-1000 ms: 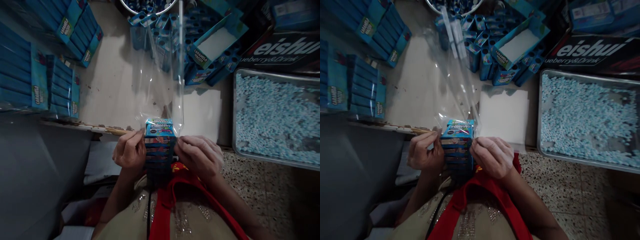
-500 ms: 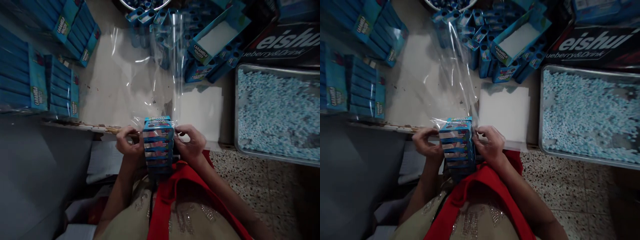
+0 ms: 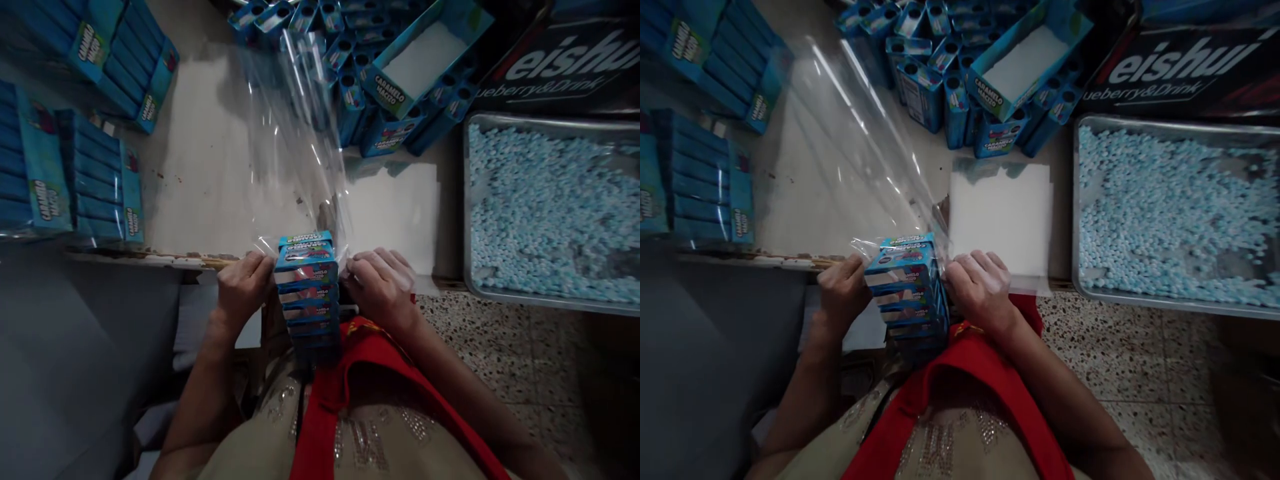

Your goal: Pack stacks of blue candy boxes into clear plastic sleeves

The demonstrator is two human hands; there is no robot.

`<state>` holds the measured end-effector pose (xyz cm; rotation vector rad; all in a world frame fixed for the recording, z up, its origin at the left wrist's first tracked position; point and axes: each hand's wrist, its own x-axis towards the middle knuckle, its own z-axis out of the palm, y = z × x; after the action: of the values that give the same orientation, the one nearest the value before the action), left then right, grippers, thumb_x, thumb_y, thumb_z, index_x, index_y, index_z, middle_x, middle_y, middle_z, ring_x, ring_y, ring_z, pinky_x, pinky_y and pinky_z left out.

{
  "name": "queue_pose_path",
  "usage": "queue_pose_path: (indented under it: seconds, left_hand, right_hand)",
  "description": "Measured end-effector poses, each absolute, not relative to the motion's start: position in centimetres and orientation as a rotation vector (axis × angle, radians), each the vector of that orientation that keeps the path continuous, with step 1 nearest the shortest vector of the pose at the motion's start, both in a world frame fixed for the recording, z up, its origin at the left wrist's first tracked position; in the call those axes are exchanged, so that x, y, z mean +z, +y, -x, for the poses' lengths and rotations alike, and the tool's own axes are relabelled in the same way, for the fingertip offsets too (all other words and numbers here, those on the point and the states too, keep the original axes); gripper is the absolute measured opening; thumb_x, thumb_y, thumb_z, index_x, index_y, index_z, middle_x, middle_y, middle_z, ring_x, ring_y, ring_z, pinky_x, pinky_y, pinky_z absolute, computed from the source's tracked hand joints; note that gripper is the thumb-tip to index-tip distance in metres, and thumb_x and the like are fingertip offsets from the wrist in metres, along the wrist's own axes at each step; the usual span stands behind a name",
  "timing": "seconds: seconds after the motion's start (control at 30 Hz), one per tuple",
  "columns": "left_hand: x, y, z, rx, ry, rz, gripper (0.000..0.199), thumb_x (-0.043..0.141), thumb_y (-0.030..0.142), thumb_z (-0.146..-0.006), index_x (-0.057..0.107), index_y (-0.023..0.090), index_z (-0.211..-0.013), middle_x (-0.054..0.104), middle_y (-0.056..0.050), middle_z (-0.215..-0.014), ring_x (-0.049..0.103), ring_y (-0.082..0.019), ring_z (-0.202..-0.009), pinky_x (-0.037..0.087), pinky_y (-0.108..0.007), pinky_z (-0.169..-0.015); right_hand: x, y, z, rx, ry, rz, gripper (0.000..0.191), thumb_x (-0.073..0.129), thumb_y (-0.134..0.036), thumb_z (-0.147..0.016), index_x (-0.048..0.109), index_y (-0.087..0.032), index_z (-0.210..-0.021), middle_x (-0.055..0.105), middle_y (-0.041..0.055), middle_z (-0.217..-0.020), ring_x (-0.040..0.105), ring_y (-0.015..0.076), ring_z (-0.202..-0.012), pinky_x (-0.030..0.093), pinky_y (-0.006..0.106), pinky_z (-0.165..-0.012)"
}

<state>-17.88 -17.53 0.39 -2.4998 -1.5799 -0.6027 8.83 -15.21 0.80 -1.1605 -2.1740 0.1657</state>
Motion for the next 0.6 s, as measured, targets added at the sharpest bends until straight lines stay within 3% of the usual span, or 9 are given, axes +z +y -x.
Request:
queue_pose_path:
  seconds: [0.2,0.37,0.6]
  left_hand:
    - [-1.1,-18.2,18.2,-0.587,-1.691,2.543,0.027,0.051,0.013,-0.094,0.059,0.019,-0.069,0.060,-0.004,-0.067,0.051,-0.016,-0.055,0.028,-0.031,-0.056]
    - [-1.2,-19.1,17.7,-0.717,-1.745,2.534,0.021,0.052,0.014,-0.096,0.066,0.019,-0.082,0.062,-0.003,-0.070,0.057,-0.014,-0.060,0.038,-0.027,-0.060]
    - [-1.0,-18.1,18.0,-0.768,-1.518,2.531,0.020,0.052,0.014,-0.097,0.062,0.019,-0.082,0.065,-0.003,-0.071,0.058,-0.015,-0.058,0.037,-0.028,-0.057]
  right_hand:
    - [-0.6,-15.0,-6.9,0.448,-1.793,1.238,0.017,0.065,-0.014,-0.095,0.058,-0.023,-0.084,0.077,0.0031,-0.093,0.070,0.0161,-0.084,0.051,0.030,-0.073]
    - [-1.8,-15.5,-4.7,0.859,-1.321,1.296,0.012,0.064,-0.020,-0.095,0.055,-0.024,-0.089,0.063,-0.0034,-0.081,0.058,0.0121,-0.072,0.048,0.026,-0.066]
    - [-2.5,-15.0,-6.3,0.465,-1.789,1.222,0.018,0.056,-0.009,-0.092,0.057,-0.025,-0.100,0.065,-0.0016,-0.081,0.058,0.0158,-0.074,0.048,0.031,-0.074]
